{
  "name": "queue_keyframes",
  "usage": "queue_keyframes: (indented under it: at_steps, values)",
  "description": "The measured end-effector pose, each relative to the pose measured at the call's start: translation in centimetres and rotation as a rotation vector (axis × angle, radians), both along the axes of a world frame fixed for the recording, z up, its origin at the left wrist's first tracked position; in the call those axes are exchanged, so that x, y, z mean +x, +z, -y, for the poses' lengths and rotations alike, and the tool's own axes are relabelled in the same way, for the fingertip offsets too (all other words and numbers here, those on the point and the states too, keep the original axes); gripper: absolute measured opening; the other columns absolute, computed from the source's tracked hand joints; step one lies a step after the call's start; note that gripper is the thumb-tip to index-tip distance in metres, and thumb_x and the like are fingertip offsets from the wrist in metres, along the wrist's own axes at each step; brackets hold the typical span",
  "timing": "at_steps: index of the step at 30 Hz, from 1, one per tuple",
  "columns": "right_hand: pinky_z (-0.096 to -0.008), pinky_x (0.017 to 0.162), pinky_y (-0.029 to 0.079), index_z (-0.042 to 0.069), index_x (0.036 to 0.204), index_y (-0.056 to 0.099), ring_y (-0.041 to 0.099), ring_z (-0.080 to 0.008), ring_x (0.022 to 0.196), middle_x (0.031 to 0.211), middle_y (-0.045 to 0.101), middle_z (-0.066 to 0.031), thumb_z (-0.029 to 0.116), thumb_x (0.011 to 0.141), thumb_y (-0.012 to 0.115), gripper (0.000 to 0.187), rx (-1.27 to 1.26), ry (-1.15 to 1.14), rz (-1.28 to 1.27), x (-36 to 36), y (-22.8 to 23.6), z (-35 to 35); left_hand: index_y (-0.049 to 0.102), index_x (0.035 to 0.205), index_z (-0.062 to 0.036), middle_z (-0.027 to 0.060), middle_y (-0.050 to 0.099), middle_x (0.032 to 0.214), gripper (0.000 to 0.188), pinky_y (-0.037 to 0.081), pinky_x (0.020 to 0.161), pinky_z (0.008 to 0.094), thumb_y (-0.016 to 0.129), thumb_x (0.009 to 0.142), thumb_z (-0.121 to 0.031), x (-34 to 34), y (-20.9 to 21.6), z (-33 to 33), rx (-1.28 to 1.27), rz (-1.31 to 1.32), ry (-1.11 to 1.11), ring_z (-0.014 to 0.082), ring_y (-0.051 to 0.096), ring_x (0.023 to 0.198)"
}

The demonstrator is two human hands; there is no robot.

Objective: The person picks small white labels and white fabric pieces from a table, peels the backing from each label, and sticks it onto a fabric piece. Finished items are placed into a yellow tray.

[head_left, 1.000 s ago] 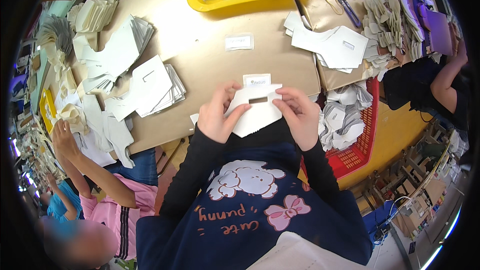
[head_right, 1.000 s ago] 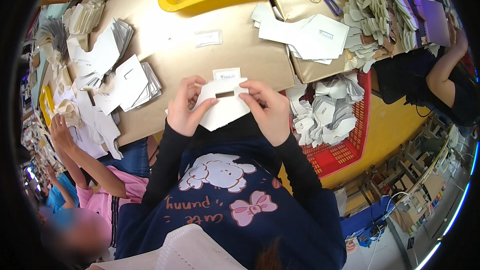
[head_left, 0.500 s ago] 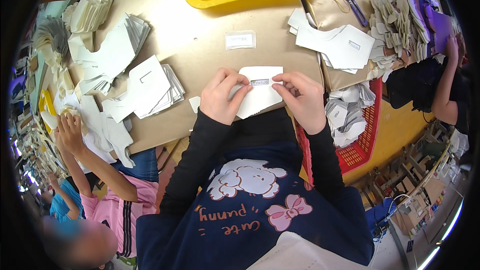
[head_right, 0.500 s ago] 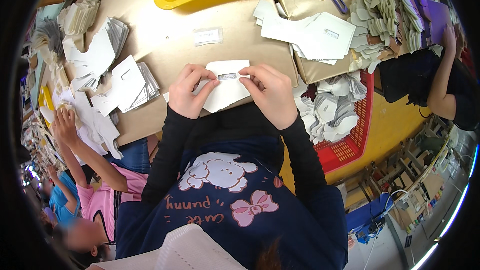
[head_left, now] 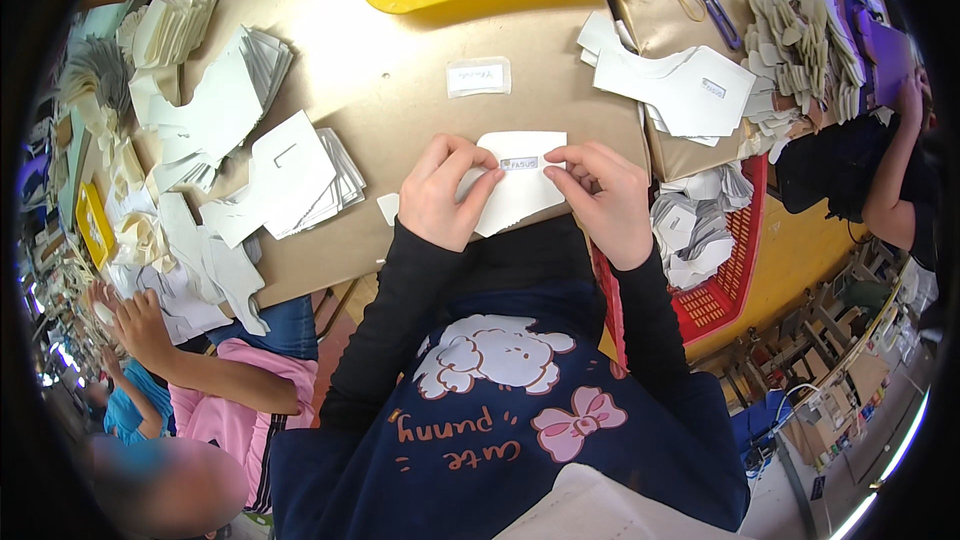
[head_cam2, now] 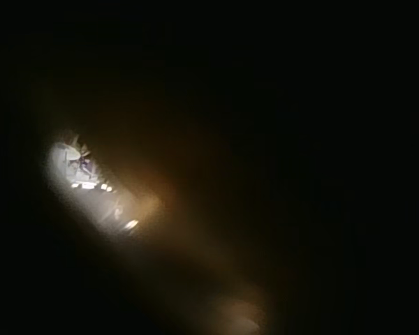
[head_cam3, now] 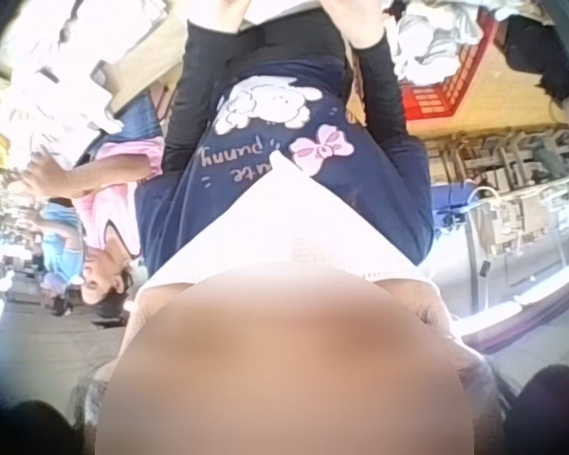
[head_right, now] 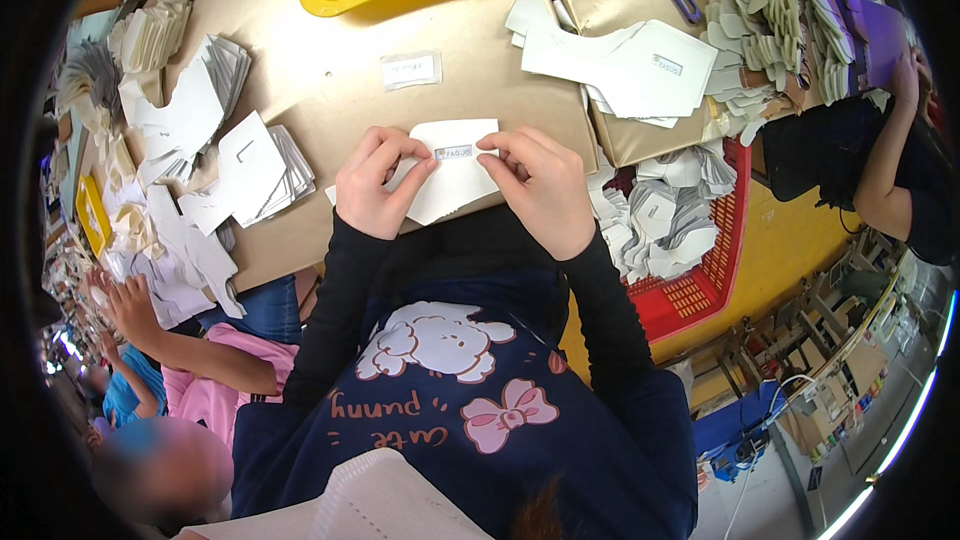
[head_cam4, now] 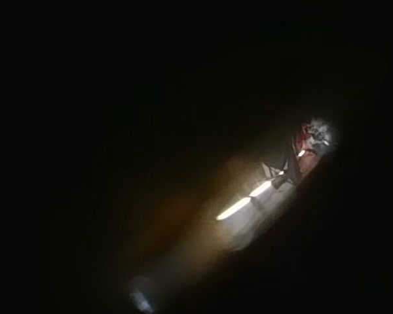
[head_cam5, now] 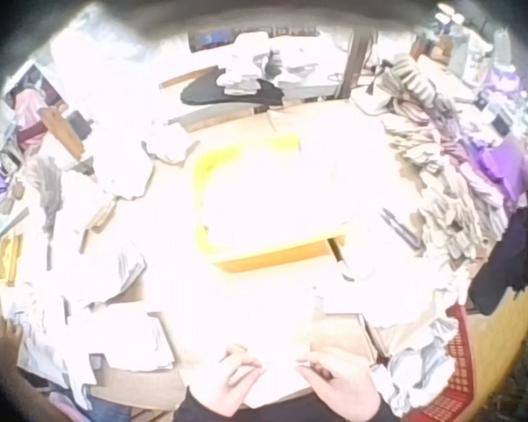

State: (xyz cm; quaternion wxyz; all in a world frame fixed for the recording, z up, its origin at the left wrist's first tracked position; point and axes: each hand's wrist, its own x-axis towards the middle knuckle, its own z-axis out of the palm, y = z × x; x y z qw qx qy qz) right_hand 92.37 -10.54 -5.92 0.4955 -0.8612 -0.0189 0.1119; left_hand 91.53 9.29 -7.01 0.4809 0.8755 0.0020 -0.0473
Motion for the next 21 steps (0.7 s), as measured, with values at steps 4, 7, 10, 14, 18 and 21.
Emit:
queue_keyframes:
  at_steps: [4, 7, 10, 14, 18, 21]
  values:
    - [-0.0266, 0.054, 0.044, 0.002, 0.096, 0.069, 0.055, -0.0144, 0.058, 0.074, 0.058, -0.0076, 0.003, 0.083, 0.072, 0.013, -0.001, -0.008, -0.001, -0.1, -0.07, -0.04, 0.069, 0.086, -0.0048, 0.0045, 0.059, 0.084, 0.009, 0.042, 0.06, 0.0268, 0.074, 0.079, -0.007, 0.01, -0.02, 0.09, 0.001, -0.008, 0.009, 0.0137, 0.053, 0.066]
    - [-0.0251, 0.054, 0.043, 0.002, 0.095, 0.069, 0.054, -0.0121, 0.058, 0.074, 0.059, -0.0063, 0.002, 0.082, 0.072, 0.013, 0.01, -0.021, 0.006, -0.12, -0.19, -0.16, 0.069, 0.086, -0.0047, 0.0043, 0.059, 0.084, 0.009, 0.042, 0.059, 0.0266, 0.074, 0.079, -0.006, 0.06, -0.04, 0.1, -0.006, -0.005, 0.011, 0.0135, 0.051, 0.066]
    - [-0.0219, 0.054, 0.042, 0.001, 0.094, 0.07, 0.052, -0.0076, 0.058, 0.075, 0.06, -0.004, 0.0, 0.081, 0.073, 0.013, 0.011, -0.029, 0.004, -0.13, -0.23, -0.18, 0.068, 0.086, -0.0046, 0.0042, 0.058, 0.083, 0.009, 0.041, 0.059, 0.0266, 0.073, 0.079, -0.006, 0.07, -0.01, 0.12, -0.008, -0.007, 0.011, 0.0135, 0.05, 0.065]
    - [-0.0218, 0.054, 0.041, 0.002, 0.094, 0.07, 0.052, -0.0076, 0.059, 0.075, 0.06, -0.0038, 0.0, 0.081, 0.073, 0.013, 0.007, -0.022, -0.002, -0.12, -0.19, -0.13, 0.068, 0.086, -0.0046, 0.0041, 0.058, 0.083, 0.008, 0.04, 0.058, 0.0267, 0.073, 0.079, -0.006, 0.05, 0.05, 0.13, -0.007, -0.012, 0.011, 0.0134, 0.049, 0.064]
    - [-0.0266, 0.053, 0.043, 0.002, 0.096, 0.069, 0.053, -0.0137, 0.056, 0.073, 0.057, -0.007, 0.004, 0.084, 0.071, 0.012, -0.002, 0.002, 0.02, -0.07, -0.2, -0.08, 0.068, 0.085, -0.0047, 0.004, 0.058, 0.083, 0.008, 0.04, 0.058, 0.0268, 0.073, 0.079, -0.006, 0.08, 0.06, 0.21, 0.003, -0.003, 0.014, 0.0134, 0.049, 0.064]
    - [-0.0266, 0.053, 0.043, 0.002, 0.095, 0.069, 0.053, -0.0135, 0.056, 0.073, 0.056, -0.007, 0.004, 0.084, 0.071, 0.012, -0.001, 0.01, 0.024, -0.05, -0.22, -0.03, 0.068, 0.085, -0.0048, 0.004, 0.058, 0.083, 0.008, 0.041, 0.058, 0.0268, 0.073, 0.079, -0.006, 0.12, 0.16, 0.22, 0.006, -0.005, 0.014, 0.0136, 0.049, 0.064]
